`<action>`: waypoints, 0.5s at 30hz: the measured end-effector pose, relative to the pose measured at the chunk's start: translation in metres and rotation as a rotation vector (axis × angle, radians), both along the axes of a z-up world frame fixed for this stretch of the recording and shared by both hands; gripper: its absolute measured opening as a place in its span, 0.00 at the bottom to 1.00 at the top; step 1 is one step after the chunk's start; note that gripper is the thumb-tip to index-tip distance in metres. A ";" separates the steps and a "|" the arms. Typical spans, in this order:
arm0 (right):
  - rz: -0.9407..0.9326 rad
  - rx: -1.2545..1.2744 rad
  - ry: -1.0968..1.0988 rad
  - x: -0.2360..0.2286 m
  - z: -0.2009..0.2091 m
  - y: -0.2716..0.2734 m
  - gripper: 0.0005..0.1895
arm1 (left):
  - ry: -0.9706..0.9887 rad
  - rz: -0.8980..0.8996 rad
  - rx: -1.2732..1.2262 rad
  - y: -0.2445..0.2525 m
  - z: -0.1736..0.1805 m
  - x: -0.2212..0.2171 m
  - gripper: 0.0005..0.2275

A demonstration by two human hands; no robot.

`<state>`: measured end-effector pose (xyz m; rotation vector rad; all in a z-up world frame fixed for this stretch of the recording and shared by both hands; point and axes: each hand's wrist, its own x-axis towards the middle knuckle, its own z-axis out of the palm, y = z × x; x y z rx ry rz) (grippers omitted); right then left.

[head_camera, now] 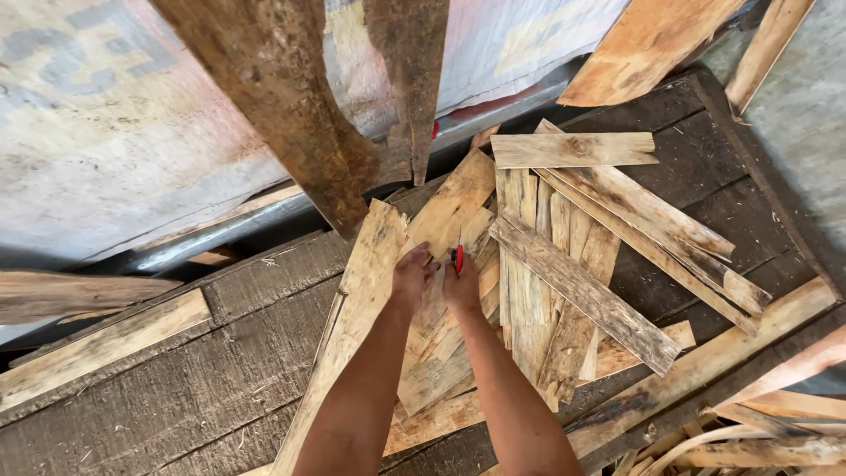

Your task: Arranging, scoring, and cutting small strips of wood veneer to lay out a matching mosaic pattern on a substrate board.

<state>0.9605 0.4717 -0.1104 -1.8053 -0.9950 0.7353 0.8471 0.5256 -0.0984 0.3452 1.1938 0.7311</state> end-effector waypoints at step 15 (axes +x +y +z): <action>-0.122 -0.105 0.402 -0.002 0.013 0.001 0.16 | -0.113 -0.058 0.063 -0.019 0.002 -0.005 0.17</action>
